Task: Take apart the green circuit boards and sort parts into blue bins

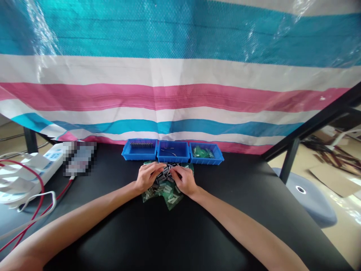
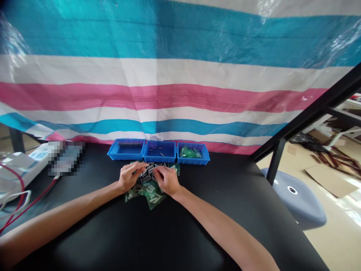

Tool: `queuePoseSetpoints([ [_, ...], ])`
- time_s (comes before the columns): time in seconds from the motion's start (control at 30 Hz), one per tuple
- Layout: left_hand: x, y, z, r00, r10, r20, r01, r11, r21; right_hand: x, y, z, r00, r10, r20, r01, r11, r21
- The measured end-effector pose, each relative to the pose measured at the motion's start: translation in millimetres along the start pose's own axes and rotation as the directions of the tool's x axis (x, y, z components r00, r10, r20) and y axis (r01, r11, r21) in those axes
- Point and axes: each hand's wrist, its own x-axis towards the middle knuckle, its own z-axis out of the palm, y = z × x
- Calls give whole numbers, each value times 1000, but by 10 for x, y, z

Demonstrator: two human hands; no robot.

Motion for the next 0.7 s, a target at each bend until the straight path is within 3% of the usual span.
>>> queuePoseSetpoints([
  [0.1,8,-7,8,999,36,-14,-36,999,-8,4,-14,-15,1000,-3,4,3,1000,12],
  [0.3,-5,-25,48,991,-33,-127,30,999,-28,-2,-18,-30,998,-47,30,45,997,66],
  [0.47,-15,-46,74,993,-42,-113,38,999,-34,-11,8,3,993,-106,55,102,992,73],
  [0.7,-20,-55,86,996,-34,-81,31,999,-43,2,3,1,995,-86,48,82,994,65],
])
